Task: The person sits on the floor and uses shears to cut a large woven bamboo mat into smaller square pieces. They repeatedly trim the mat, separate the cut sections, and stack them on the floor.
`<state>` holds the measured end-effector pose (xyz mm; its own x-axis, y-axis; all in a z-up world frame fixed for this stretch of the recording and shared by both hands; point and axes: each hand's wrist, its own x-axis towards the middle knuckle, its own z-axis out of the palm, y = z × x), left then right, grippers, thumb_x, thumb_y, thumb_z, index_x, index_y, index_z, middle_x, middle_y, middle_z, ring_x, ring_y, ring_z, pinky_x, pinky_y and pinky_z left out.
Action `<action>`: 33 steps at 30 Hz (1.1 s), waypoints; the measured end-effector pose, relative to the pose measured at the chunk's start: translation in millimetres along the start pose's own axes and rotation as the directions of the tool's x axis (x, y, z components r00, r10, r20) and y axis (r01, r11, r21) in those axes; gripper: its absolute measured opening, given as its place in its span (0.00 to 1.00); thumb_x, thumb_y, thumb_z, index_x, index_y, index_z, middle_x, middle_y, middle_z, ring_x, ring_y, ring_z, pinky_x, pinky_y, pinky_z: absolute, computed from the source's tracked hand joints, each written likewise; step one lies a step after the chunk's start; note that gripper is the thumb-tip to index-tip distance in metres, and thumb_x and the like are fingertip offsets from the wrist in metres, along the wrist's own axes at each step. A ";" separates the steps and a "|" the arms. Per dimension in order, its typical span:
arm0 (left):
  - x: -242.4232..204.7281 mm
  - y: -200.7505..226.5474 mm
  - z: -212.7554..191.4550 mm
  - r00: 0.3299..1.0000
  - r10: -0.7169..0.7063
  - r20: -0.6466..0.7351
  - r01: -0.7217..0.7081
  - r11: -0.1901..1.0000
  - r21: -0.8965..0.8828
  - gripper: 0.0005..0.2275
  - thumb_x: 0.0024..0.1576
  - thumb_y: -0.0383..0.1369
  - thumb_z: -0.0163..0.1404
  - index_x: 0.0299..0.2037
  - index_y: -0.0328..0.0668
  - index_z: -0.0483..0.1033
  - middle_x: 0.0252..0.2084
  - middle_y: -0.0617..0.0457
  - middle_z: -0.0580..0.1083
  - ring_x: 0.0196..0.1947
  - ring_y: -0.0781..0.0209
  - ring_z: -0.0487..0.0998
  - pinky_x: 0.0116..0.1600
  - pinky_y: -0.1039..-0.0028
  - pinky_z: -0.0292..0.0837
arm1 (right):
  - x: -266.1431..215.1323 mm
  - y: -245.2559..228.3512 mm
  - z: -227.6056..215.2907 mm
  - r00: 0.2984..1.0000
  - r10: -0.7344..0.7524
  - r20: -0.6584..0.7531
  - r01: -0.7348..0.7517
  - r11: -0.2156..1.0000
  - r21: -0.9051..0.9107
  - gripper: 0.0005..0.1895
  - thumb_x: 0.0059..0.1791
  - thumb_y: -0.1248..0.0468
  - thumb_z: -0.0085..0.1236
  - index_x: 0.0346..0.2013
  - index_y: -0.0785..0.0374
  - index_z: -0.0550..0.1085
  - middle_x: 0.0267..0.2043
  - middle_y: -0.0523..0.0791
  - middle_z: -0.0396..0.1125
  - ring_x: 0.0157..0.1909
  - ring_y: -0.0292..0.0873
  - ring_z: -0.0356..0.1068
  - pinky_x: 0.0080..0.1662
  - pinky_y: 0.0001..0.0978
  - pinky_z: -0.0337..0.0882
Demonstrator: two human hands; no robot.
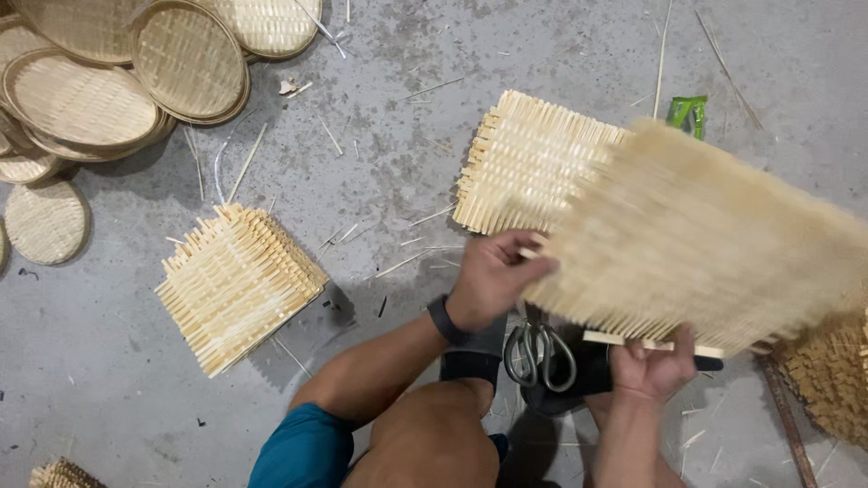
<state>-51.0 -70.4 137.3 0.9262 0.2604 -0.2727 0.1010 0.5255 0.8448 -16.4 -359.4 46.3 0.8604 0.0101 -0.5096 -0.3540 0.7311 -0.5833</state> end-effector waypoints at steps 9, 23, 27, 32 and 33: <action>71.0 -66.2 -88.0 0.850 0.419 -0.319 0.048 0.541 0.840 0.11 0.44 0.34 0.64 0.32 0.35 0.80 0.44 0.41 0.74 0.47 0.48 0.73 0.51 0.60 0.72 | 37.9 50.6 42.4 0.935 0.088 -0.344 -0.167 0.964 -0.207 0.08 0.54 0.61 0.62 0.43 0.60 0.73 0.37 0.42 0.65 0.31 0.37 0.58 0.23 0.25 0.54; 101.9 -69.3 -115.9 0.857 0.251 -0.449 0.234 0.587 0.775 0.21 0.43 0.36 0.61 0.47 0.37 0.75 0.37 0.46 0.76 0.39 0.48 0.77 0.46 0.60 0.73 | 68.5 92.1 62.6 0.832 0.057 -0.552 -0.210 0.953 -0.218 0.12 0.50 0.65 0.66 0.43 0.65 0.73 0.34 0.43 0.67 0.26 0.35 0.58 0.23 0.25 0.55; 99.9 -56.7 -108.4 0.865 0.296 -0.406 0.218 0.508 0.833 0.20 0.43 0.35 0.62 0.47 0.40 0.78 0.36 0.49 0.76 0.41 0.50 0.76 0.50 0.60 0.71 | 66.2 90.3 67.6 0.847 0.042 -0.530 -0.208 0.944 -0.257 0.10 0.50 0.66 0.66 0.41 0.65 0.73 0.35 0.44 0.69 0.25 0.35 0.59 0.23 0.25 0.54; 96.1 -48.8 -99.9 0.859 0.387 -0.334 0.155 0.425 0.892 0.19 0.42 0.32 0.63 0.45 0.42 0.78 0.36 0.50 0.73 0.41 0.50 0.71 0.51 0.60 0.66 | 65.5 88.5 69.9 0.860 0.058 -0.506 -0.221 0.938 -0.268 0.09 0.50 0.65 0.64 0.40 0.63 0.72 0.34 0.43 0.69 0.25 0.35 0.58 0.22 0.25 0.53; 95.1 -48.4 -98.7 0.858 0.398 -0.326 0.139 0.430 0.892 0.18 0.42 0.31 0.63 0.45 0.42 0.77 0.36 0.50 0.73 0.41 0.50 0.70 0.51 0.60 0.66 | 65.8 88.0 68.8 0.854 0.073 -0.515 -0.238 0.935 -0.262 0.09 0.50 0.64 0.64 0.40 0.63 0.72 0.33 0.43 0.68 0.24 0.35 0.58 0.22 0.25 0.53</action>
<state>-3.7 8.8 25.0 0.7164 0.6961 -0.0479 0.4966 -0.4605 0.7358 34.3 -247.4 5.0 0.5199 -0.2895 -0.8037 -0.6321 0.5024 -0.5899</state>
